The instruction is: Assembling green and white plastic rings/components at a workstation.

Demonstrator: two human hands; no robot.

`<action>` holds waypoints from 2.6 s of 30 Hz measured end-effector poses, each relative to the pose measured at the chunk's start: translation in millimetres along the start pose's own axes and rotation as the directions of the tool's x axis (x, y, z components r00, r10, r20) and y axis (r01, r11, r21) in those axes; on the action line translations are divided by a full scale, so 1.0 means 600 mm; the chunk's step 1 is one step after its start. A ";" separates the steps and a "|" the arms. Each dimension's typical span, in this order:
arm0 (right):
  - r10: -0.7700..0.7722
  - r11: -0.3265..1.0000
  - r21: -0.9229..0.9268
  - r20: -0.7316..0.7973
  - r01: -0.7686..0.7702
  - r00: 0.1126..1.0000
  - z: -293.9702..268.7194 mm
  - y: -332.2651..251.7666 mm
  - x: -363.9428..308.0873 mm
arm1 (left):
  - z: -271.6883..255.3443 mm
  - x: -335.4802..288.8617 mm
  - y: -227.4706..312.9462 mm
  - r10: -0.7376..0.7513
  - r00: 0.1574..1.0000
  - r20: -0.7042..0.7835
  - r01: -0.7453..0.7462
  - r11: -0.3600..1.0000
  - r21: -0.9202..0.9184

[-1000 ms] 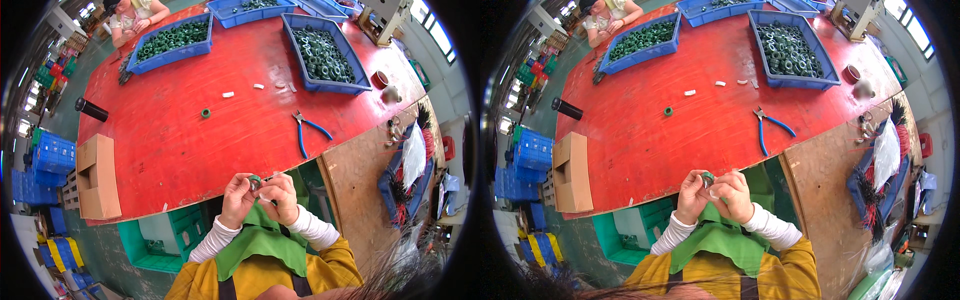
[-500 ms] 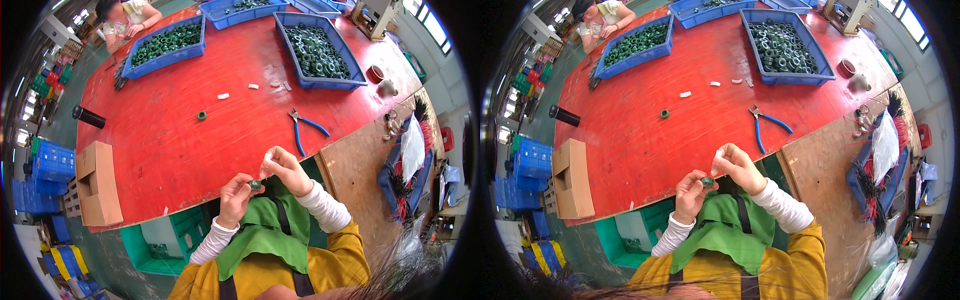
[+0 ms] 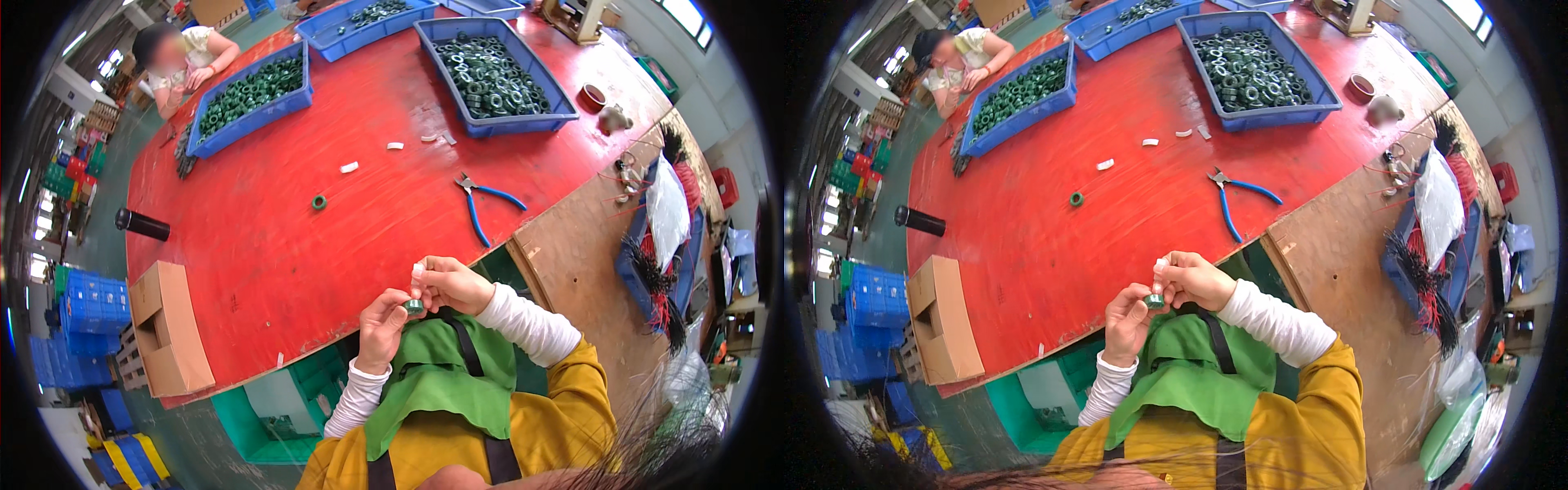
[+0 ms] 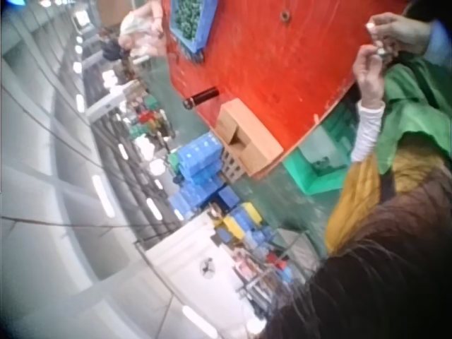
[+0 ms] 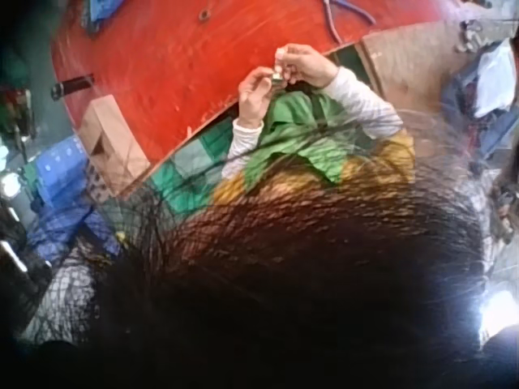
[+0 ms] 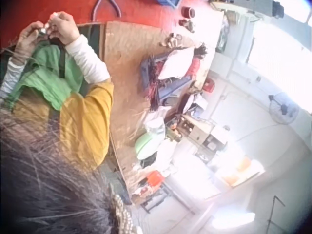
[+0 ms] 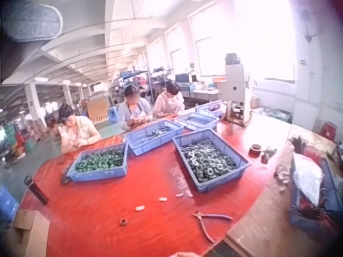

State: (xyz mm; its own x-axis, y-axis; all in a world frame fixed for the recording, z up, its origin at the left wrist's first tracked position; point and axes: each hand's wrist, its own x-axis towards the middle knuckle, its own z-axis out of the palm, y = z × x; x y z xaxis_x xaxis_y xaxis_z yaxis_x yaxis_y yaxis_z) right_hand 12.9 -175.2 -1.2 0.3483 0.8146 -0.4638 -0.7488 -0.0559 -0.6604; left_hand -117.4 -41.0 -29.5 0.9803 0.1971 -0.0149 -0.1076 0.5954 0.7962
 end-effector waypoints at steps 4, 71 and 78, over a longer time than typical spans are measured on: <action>-0.075 0.994 -0.081 -0.048 0.071 0.996 0.010 -0.002 -0.005 | -0.015 -0.002 0.003 0.037 0.998 0.044 -0.042 0.992 0.118; -0.830 0.226 -0.800 0.140 0.555 0.539 -0.014 -0.084 0.080 | -0.033 0.190 0.068 -0.211 0.970 -0.123 0.205 0.977 -0.056; -0.854 -0.247 -0.863 0.408 0.440 0.323 -0.003 -0.090 0.081 | -0.015 0.187 0.060 -0.187 0.972 -0.142 0.184 0.982 -0.035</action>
State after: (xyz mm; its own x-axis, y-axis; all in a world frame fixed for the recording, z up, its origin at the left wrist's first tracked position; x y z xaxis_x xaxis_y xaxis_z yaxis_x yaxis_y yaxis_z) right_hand 71.2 -133.3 10.8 0.5214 0.5464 0.6554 0.8248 -0.1261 -0.5511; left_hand -12.9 9.6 -7.8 0.9494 0.1908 -0.2495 0.0691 0.6480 0.7585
